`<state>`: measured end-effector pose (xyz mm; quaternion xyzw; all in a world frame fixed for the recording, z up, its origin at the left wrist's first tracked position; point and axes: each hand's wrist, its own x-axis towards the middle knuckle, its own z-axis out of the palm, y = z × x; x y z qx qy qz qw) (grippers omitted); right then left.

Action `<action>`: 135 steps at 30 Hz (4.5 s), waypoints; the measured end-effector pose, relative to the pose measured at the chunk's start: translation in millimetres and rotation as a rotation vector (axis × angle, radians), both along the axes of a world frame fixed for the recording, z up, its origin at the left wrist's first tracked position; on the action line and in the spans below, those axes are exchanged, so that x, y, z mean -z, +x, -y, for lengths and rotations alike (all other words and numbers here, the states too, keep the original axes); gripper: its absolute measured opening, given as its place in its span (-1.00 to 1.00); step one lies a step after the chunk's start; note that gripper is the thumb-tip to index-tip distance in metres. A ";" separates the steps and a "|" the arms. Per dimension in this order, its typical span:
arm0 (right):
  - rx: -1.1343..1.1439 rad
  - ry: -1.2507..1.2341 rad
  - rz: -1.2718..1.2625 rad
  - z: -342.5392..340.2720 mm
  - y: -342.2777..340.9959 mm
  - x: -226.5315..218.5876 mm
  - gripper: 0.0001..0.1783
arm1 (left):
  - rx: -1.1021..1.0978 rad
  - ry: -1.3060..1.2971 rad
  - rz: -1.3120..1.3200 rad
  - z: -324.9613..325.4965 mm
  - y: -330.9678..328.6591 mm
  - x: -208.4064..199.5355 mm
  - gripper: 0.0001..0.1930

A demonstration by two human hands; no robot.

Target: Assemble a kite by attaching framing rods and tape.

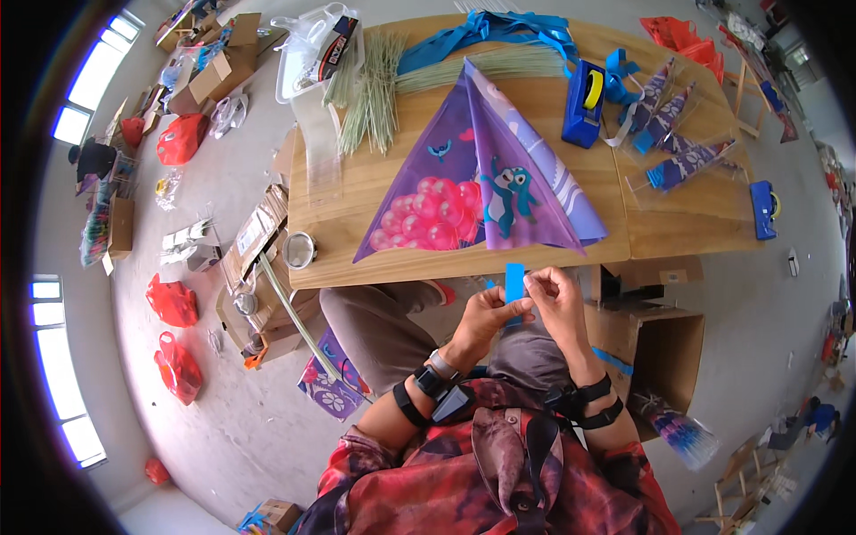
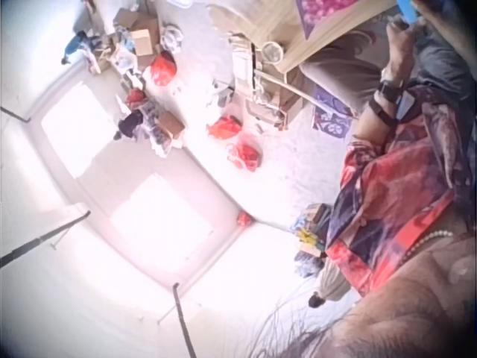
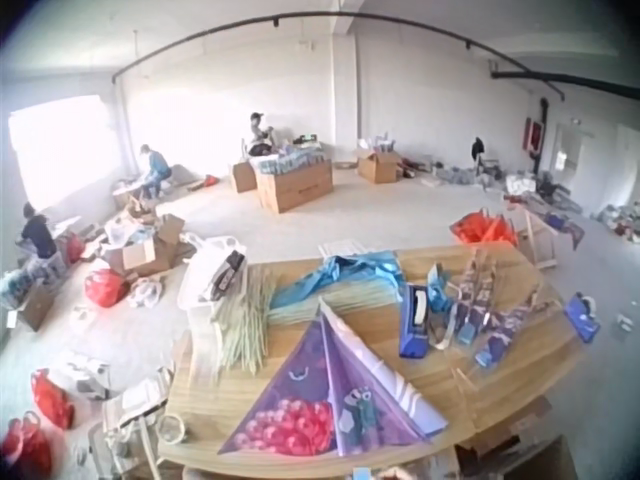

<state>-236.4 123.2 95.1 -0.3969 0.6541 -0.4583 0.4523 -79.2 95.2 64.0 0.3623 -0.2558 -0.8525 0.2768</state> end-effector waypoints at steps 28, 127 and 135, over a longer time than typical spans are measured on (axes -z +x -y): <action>0.019 0.119 0.064 7.2 -30.2 49.1 -0.81 | 0.052 0.086 0.044 13.7 -18.5 20.2 -0.84; -0.108 -0.278 -0.960 15.2 -121.5 89.0 -0.56 | -0.108 0.006 0.725 39.4 -124.5 56.0 -0.83; -0.120 -0.308 -0.945 13.5 -125.9 99.7 -0.58 | 0.202 -0.692 1.008 41.2 -101.7 56.8 -0.83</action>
